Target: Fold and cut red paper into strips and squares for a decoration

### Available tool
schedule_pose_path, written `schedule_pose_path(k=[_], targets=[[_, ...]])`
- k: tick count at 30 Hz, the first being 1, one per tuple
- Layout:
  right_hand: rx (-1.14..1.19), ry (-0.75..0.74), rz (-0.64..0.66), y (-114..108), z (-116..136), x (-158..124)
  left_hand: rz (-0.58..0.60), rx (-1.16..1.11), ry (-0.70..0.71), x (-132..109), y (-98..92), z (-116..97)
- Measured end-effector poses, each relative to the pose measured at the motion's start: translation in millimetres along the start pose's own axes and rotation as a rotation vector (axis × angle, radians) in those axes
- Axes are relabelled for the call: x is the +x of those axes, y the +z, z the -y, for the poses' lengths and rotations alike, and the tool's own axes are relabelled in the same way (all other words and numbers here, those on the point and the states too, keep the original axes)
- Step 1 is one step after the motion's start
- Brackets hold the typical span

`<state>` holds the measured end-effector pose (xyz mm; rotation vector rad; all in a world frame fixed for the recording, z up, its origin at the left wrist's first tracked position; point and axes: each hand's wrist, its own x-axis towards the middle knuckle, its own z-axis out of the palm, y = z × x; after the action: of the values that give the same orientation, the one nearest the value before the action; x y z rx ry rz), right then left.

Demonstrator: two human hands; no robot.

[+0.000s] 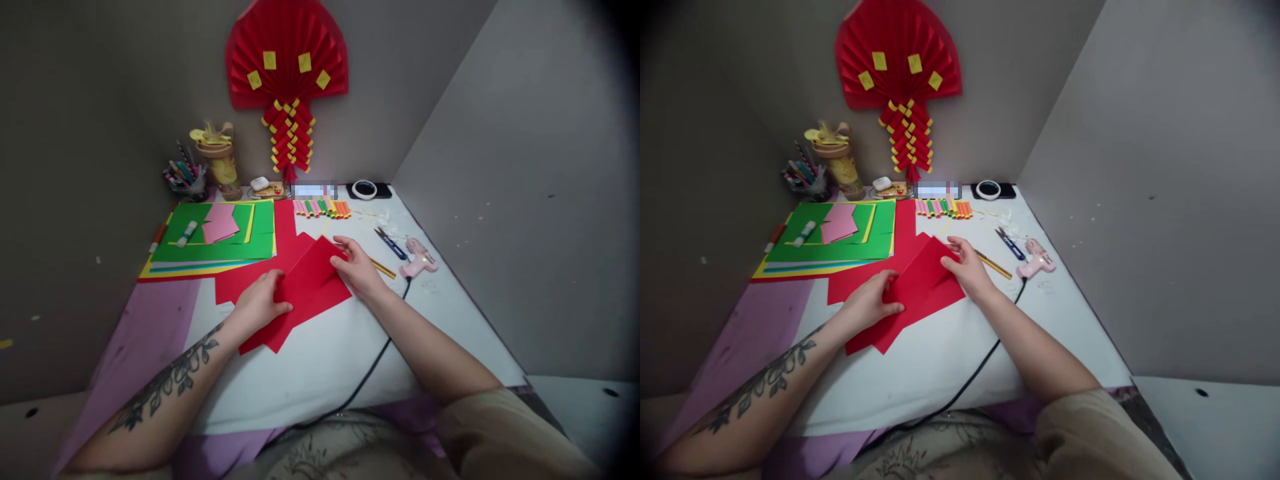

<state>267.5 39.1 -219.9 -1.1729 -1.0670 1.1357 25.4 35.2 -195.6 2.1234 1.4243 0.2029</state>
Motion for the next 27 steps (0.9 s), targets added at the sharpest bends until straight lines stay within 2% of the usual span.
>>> schedule_pose_path(k=[2,5,7,9,12,14,16,20,23,27], targets=[[0.141,0.076,0.028,-1.3,1.8,0.6,-0.039,-0.170,0.046,3.9,-1.6,5.1],[0.122,0.116,0.005,-6.5,-1.6,2.0,-0.214,-0.713,0.030,8.6,-10.1,10.7],[-0.083,0.040,-0.046,-9.9,-5.7,2.6,-0.353,-1.049,-0.010,10.9,-17.5,14.0],[-0.404,-0.081,-0.042,-11.1,-8.4,2.7,-0.367,-1.198,-0.063,12.7,-22.2,18.2],[-0.799,-0.224,0.057,-7.7,-8.3,3.0,-0.173,-1.227,-0.186,15.3,-19.6,25.7],[-0.875,-0.256,0.086,-4.1,-7.3,3.8,-0.044,-1.200,-0.254,17.0,-14.2,29.6],[-0.835,-0.220,0.034,-1.4,-7.3,5.3,0.008,-1.153,-0.286,17.9,-10.2,31.0],[-0.760,-0.134,-0.115,-1.1,-10.2,10.1,0.018,-1.096,-0.315,16.7,-11.1,26.7],[-0.711,-0.049,-0.126,-2.0,-10.0,14.6,0.037,-1.095,-0.320,15.1,-13.5,23.3],[-0.389,0.189,-0.074,-1.7,-1.6,19.5,0.055,-1.098,-0.283,15.1,-12.6,23.8]])
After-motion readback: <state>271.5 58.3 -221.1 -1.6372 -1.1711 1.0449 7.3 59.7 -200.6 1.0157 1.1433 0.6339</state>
